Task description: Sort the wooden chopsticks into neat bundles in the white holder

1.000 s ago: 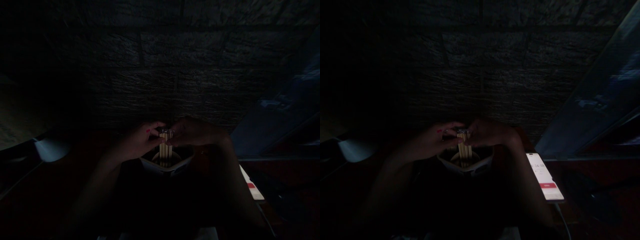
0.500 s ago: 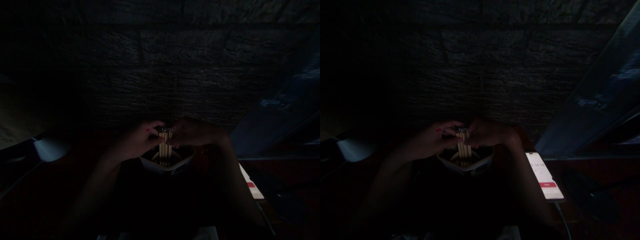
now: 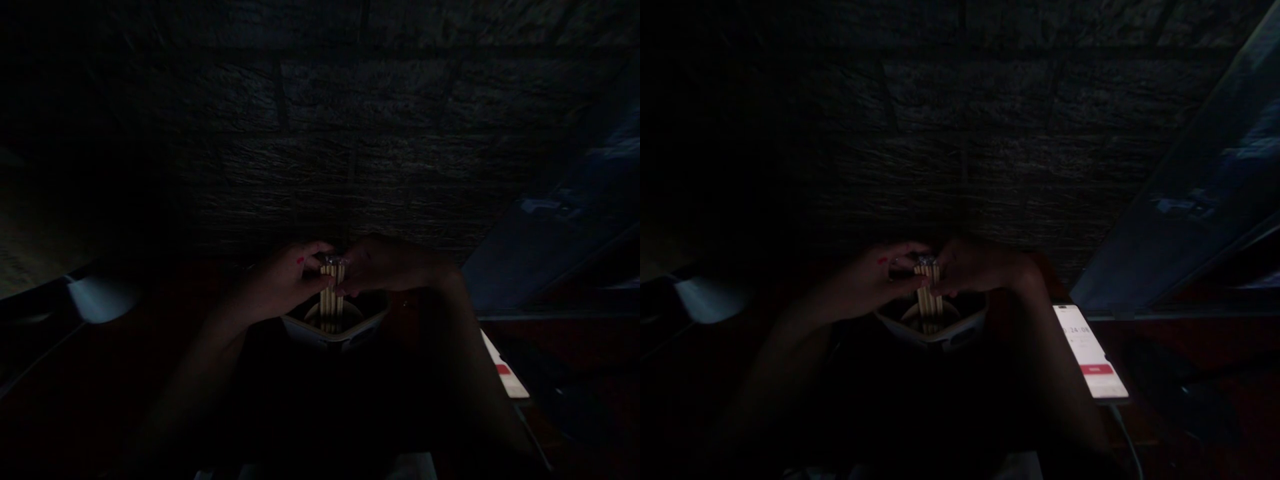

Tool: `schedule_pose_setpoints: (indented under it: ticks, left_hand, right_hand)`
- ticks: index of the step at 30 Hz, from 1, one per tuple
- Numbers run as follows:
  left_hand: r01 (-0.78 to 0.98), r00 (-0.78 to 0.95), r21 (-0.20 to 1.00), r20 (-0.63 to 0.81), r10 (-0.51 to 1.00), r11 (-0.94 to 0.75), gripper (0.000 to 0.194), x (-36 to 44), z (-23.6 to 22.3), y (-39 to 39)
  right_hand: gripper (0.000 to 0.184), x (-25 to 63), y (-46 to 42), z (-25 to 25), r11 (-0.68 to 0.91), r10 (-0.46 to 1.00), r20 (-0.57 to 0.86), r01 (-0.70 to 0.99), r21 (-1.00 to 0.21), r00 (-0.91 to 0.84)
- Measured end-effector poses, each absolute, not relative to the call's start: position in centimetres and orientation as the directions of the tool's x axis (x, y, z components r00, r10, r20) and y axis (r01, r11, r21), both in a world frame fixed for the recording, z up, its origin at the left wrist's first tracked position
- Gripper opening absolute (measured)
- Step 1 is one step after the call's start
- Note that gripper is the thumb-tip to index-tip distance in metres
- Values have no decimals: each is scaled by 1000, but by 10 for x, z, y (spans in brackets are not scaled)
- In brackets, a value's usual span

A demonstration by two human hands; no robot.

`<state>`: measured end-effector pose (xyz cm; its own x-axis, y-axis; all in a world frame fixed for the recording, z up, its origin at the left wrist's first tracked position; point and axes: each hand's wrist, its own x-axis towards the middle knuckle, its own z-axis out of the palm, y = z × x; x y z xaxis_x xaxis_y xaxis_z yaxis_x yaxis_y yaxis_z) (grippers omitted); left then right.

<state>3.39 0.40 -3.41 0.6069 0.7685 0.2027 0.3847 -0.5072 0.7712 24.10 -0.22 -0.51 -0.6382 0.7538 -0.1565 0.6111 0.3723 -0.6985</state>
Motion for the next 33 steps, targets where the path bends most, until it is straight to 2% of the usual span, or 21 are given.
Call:
schedule_pose_setpoints:
  ticks: [7,14,24,33]
  left_hand:
    - [398,603,748,223,766,-532,34,34,-36,6]
    - [448,570,722,223,791,-527,28,35,-32,3]
    - [423,588,730,230,776,-537,22,37,-34,3]
    - [417,609,732,214,764,-538,28,36,-37,5]
  right_hand:
    - [23,242,-5,-3,317,760,-205,627,-712,-617]
    - [19,242,-4,-5,320,748,-177,581,-748,-640]
    - [23,239,-4,-6,373,767,-163,638,-674,-621]
    - [23,234,-9,-2,359,796,-187,698,-620,-576]
